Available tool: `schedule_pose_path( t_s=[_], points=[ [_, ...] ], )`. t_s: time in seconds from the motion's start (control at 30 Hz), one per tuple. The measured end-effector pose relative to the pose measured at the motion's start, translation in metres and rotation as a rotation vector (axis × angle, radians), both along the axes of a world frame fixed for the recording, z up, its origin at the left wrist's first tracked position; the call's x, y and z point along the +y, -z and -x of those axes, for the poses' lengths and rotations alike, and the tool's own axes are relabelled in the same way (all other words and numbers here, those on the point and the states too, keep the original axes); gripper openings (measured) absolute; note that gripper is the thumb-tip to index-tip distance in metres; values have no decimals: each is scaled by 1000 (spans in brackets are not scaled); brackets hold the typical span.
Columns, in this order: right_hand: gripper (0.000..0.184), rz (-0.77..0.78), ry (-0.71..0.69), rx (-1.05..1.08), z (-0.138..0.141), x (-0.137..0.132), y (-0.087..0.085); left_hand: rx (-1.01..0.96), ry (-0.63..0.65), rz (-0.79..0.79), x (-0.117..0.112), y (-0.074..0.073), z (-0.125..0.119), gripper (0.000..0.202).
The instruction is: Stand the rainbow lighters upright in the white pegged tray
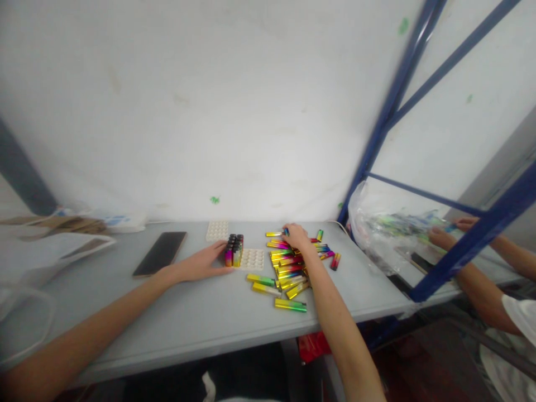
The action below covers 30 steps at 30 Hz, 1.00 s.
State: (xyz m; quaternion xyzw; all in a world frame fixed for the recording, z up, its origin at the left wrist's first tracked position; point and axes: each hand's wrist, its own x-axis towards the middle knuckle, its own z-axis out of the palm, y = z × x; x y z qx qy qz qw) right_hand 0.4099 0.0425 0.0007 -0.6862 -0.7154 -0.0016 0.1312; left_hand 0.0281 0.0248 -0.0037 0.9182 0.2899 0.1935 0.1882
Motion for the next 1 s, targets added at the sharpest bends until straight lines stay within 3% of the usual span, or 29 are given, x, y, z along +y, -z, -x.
schedule_pose_path(
  t_s=[0.13,0.4,0.8,1.0],
  points=[
    [54,-14,6,17,-2,-2,2,-5,-6,-1,-1,0,1,69],
    [62,-36,-27,68,0,0,1,17,2,2,-2,-3,1,68],
    [46,-64,6,140,15,-6,-5,2,-7,0,-2,-3,-1,66],
    [38,-160,25,280,24,-8,-18,48,-10,-1,-3,-3,-1,67]
  ],
)
